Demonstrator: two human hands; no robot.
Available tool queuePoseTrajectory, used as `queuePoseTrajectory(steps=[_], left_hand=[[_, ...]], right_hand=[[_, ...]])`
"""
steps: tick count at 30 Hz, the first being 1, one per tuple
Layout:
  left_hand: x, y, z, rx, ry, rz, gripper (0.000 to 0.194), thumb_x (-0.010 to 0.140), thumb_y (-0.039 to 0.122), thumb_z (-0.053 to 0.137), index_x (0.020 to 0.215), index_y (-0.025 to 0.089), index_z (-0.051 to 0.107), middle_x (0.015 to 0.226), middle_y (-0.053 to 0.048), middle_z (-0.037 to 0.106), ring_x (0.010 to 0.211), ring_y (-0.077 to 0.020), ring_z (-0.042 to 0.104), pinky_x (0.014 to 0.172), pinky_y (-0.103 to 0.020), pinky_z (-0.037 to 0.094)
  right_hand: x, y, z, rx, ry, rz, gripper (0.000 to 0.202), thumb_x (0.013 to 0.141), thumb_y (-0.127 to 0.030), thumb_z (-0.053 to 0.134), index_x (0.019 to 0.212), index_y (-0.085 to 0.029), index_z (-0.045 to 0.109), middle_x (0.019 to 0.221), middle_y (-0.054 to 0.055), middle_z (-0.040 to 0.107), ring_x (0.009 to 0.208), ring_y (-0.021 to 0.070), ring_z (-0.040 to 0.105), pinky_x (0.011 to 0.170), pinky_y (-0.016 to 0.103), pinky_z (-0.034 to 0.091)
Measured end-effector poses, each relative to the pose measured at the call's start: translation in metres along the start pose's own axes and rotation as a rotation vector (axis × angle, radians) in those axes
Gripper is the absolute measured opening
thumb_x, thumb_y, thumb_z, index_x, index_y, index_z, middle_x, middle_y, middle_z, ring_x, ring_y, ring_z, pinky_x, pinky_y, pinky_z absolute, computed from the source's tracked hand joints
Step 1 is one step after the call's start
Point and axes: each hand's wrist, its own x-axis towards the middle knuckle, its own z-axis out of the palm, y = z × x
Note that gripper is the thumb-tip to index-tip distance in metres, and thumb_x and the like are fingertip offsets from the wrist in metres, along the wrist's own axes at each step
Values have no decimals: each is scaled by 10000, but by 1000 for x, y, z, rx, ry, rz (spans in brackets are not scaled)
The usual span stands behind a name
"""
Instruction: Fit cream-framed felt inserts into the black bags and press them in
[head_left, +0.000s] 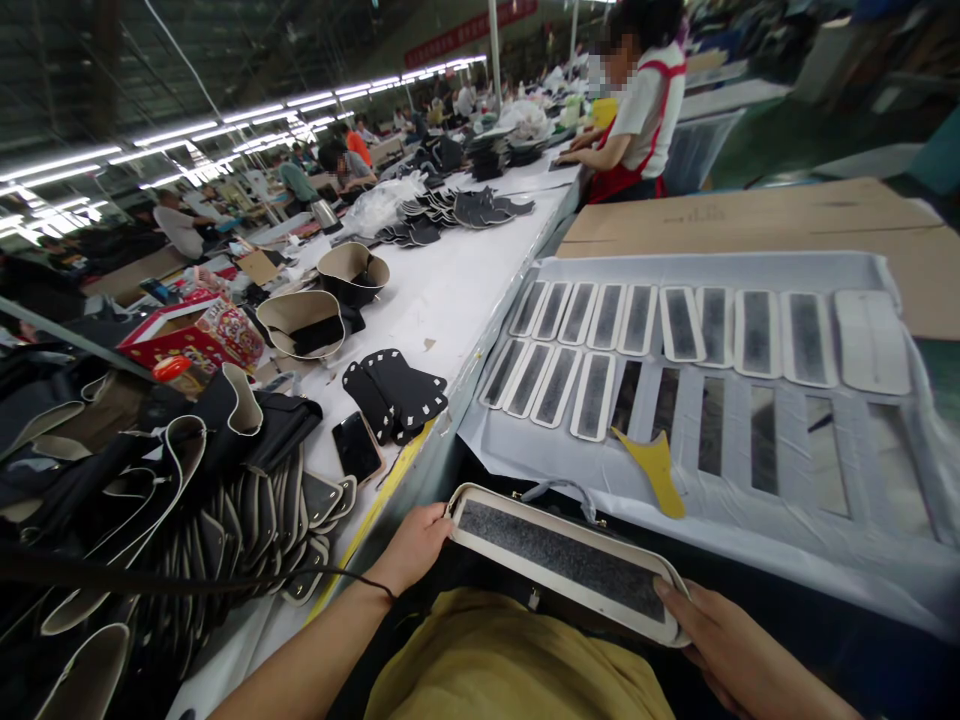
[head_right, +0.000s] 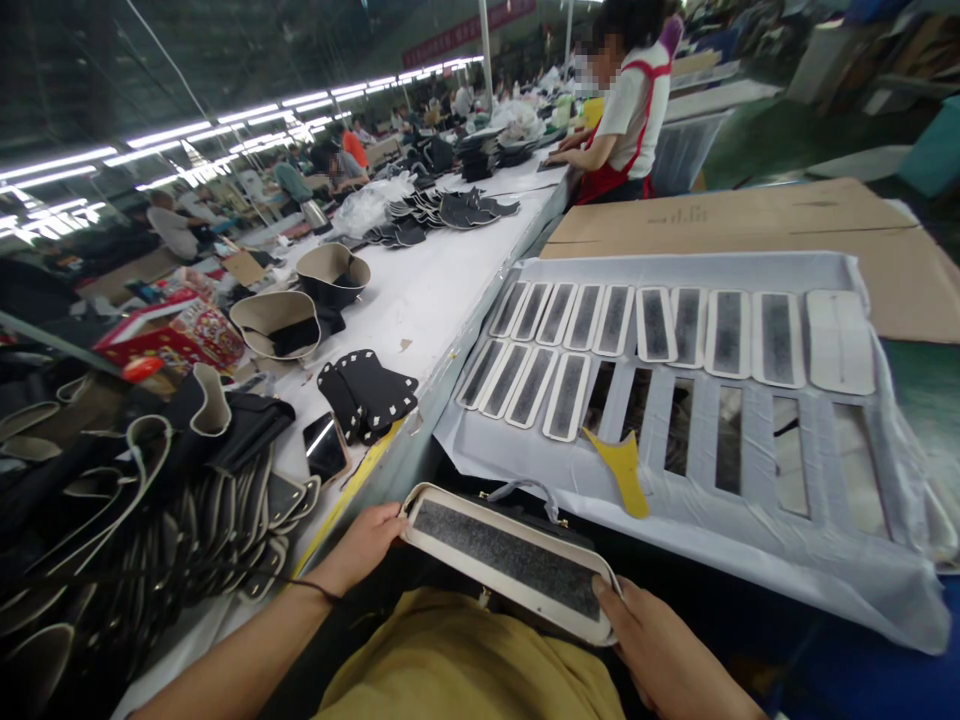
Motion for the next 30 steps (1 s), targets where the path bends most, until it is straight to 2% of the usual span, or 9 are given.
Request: queuePoseTrajectory(steps=[6, 9, 12, 16, 20, 25, 30], left_hand=[[1, 0, 0, 45, -16, 6, 271, 800, 343, 399, 617, 165, 490, 584, 21, 476, 623, -140, 462, 562, -228, 336], [2, 5, -1, 237, 2, 18, 356, 847, 383, 360, 586, 167, 466, 574, 14, 478, 602, -134, 460, 540, -229, 315], [6, 12, -3, 395, 20, 25, 389, 879, 339, 314, 567, 166, 468, 576, -13, 507, 595, -142, 472, 550, -245, 309], [8, 18, -1, 467, 21, 50, 359, 877, 265, 334, 576, 165, 502, 629, -59, 567, 634, -168, 506, 619, -273, 327], [8, 15, 4, 518, 48, 93, 332, 882, 232, 322, 655, 154, 550, 728, -102, 607, 712, -194, 549, 678, -286, 353], [8, 12, 1, 487, 27, 129, 352, 887, 260, 310, 641, 161, 542, 692, -76, 599, 681, -183, 543, 651, -276, 365], [16, 7, -12, 156, -71, 71, 393, 843, 384, 389, 548, 167, 533, 579, -41, 554, 615, -175, 509, 620, -277, 377]], right_hand=[[-1, 1, 4, 26, 8, 26, 373, 813, -530, 376, 834, -197, 542, 413, -34, 412, 308, 119, 378, 294, 225, 299], [-3, -2, 7, 54, 35, 56, 416, 826, -552, 332, 855, -192, 539, 396, -47, 383, 308, 119, 380, 292, 213, 287], [-6, -8, 6, 30, 48, 60, 411, 825, -555, 350, 857, -193, 544, 403, -45, 405, 317, 119, 397, 305, 210, 306], [-8, -10, 1, -18, 46, 41, 372, 841, -501, 356, 832, -192, 564, 413, -27, 444, 344, 130, 441, 346, 213, 364], [-7, -7, 0, -44, 29, 46, 317, 820, -462, 417, 844, -189, 575, 418, -22, 461, 352, 137, 456, 345, 214, 365], [-8, -13, 1, -20, 28, 84, 387, 868, -486, 308, 855, -178, 543, 450, -26, 460, 340, 120, 434, 328, 207, 333], [-7, -11, 4, 12, 21, 104, 426, 881, -516, 265, 854, -175, 520, 480, -24, 458, 339, 109, 423, 309, 203, 306]])
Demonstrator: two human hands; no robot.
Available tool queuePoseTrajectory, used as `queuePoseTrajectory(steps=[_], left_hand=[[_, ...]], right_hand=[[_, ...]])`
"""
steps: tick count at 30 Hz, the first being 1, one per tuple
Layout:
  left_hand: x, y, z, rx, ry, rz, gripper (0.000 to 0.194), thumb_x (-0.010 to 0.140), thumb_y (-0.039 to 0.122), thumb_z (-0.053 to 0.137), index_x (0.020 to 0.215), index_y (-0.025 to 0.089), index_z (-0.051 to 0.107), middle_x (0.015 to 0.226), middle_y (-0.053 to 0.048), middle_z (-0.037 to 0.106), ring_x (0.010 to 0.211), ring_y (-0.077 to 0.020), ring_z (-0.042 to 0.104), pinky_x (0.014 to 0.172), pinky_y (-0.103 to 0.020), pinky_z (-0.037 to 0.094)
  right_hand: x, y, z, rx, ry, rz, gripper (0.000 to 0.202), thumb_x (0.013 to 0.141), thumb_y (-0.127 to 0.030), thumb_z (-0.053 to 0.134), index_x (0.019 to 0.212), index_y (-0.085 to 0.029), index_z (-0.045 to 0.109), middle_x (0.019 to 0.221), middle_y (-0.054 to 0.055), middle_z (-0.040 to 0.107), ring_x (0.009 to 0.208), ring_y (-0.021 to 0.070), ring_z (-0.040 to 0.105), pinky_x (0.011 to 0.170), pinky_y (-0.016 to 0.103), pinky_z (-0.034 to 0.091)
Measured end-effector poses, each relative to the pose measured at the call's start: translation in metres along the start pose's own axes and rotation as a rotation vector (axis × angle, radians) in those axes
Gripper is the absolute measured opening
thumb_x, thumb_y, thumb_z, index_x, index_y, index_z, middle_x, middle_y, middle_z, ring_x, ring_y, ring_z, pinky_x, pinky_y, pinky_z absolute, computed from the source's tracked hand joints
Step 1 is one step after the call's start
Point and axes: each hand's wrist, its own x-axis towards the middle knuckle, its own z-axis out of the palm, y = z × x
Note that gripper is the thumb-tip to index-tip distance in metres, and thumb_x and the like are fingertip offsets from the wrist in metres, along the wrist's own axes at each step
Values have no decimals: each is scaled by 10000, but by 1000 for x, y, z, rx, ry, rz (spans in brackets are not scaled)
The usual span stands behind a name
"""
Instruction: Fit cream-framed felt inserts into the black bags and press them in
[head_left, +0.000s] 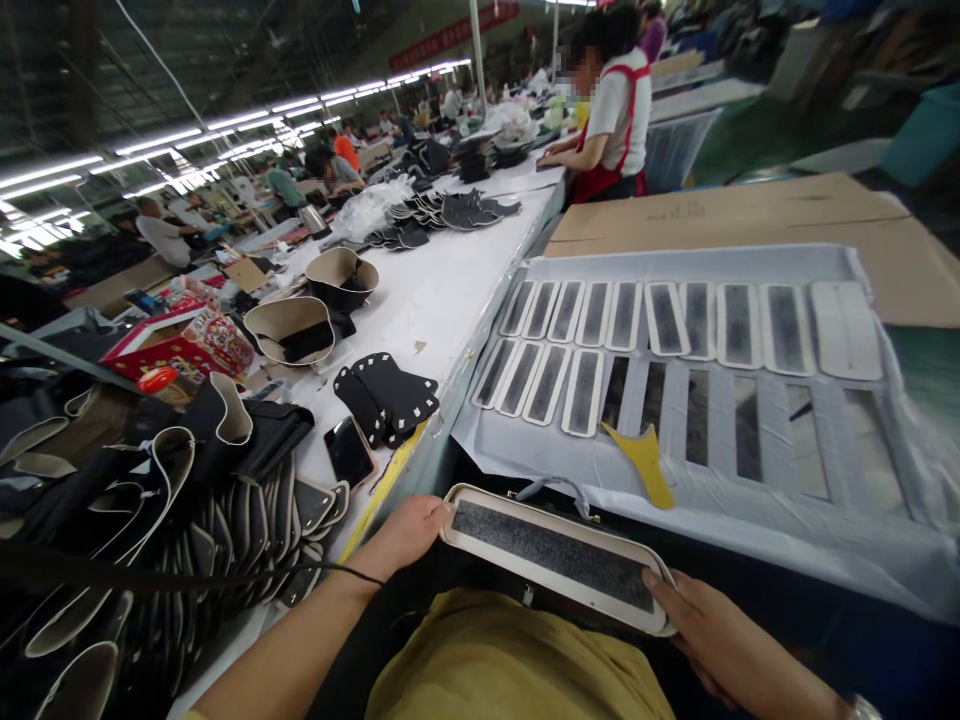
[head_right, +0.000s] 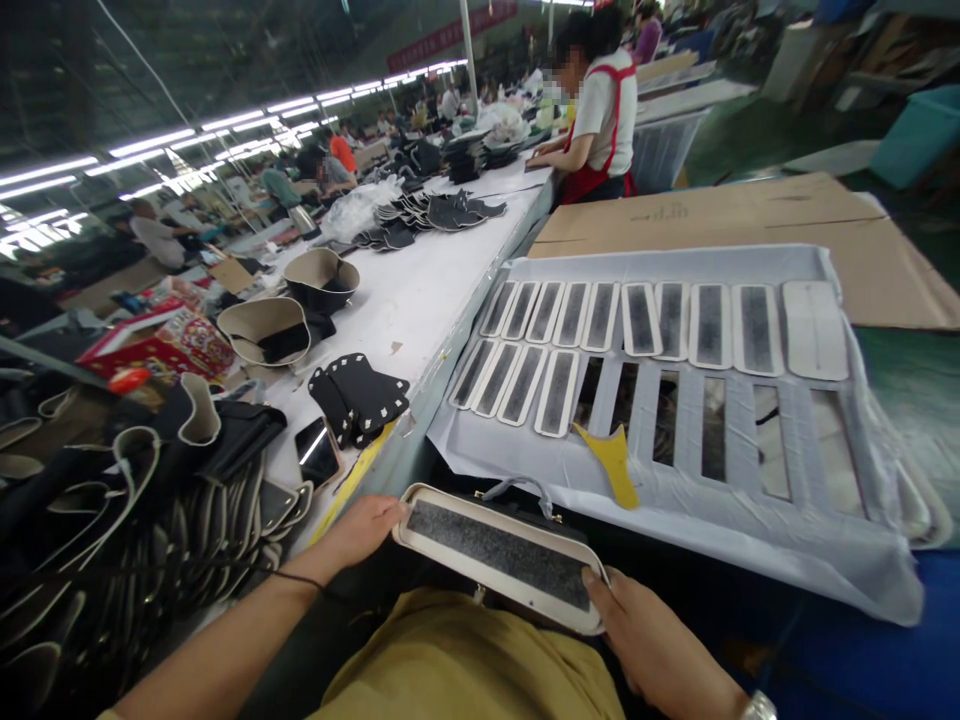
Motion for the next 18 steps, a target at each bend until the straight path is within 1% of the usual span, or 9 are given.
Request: queuePoseTrajectory(steps=[2, 3, 5, 7, 8, 9, 12, 14, 18], left_hand=[[1, -6, 0, -186, -43, -54, 465, 849, 475, 351, 597, 158, 580, 598, -49, 582, 632, -183, 540, 615, -274, 408], [1, -9, 2, -292, -39, -96, 489, 844, 514, 344, 638, 150, 599, 616, -53, 595, 644, -187, 555, 614, -274, 422], [-1, -14, 9, -487, 11, -189, 496, 807, 567, 389, 699, 136, 607, 638, -52, 602, 653, -189, 565, 610, -275, 439], [-4, -16, 16, -549, 79, -242, 478, 763, 584, 458, 694, 129, 589, 619, -28, 572, 623, -172, 541, 584, -263, 429], [-5, -15, 18, -522, 102, -244, 467, 749, 579, 483, 673, 128, 579, 593, -10, 542, 599, -157, 516, 562, -248, 408], [-6, -14, 19, -439, 121, -225, 456, 750, 566, 490, 637, 131, 565, 558, 9, 499, 571, -140, 485, 535, -232, 376], [-4, -7, 17, -43, 166, -124, 427, 795, 465, 452, 509, 149, 477, 482, 42, 339, 514, -105, 384, 489, -225, 246], [-2, -2, 15, 143, 185, -75, 405, 809, 385, 418, 473, 158, 411, 476, 44, 284, 509, -99, 348, 499, -242, 198], [1, 5, 14, 201, 188, -60, 369, 802, 319, 409, 469, 165, 365, 479, 43, 274, 513, -99, 325, 520, -260, 178]], right_hand=[[1, 2, 1, -1, 3, 13, 443, 882, -530, 252, 860, -176, 518, 459, -32, 433, 333, 112, 412, 309, 204, 307], [1, 3, 0, -4, 4, 15, 448, 882, -536, 252, 864, -178, 519, 460, -31, 433, 334, 113, 414, 311, 205, 309], [2, 4, 0, -13, 7, 7, 443, 881, -538, 265, 867, -180, 525, 487, -19, 465, 344, 115, 434, 316, 207, 314], [3, 4, -1, -20, 5, -8, 423, 884, -523, 284, 871, -179, 530, 529, -2, 505, 357, 116, 456, 323, 209, 323], [3, 5, -1, -22, 3, -16, 405, 885, -508, 297, 881, -178, 532, 543, 2, 516, 362, 116, 462, 327, 208, 328], [4, 6, -1, -23, 1, -20, 389, 887, -491, 305, 897, -176, 532, 540, -1, 514, 362, 115, 461, 330, 207, 331], [7, 12, 1, -28, 2, -30, 379, 895, -458, 284, 941, -170, 526, 486, -24, 463, 347, 115, 435, 321, 203, 318], [9, 14, 2, -22, -6, -43, 405, 899, -463, 245, 926, -169, 522, 456, -33, 435, 340, 119, 430, 321, 203, 323], [6, 10, 0, 9, -30, -52, 413, 895, -477, 231, 902, -176, 514, 430, -43, 408, 340, 126, 448, 338, 204, 347]])
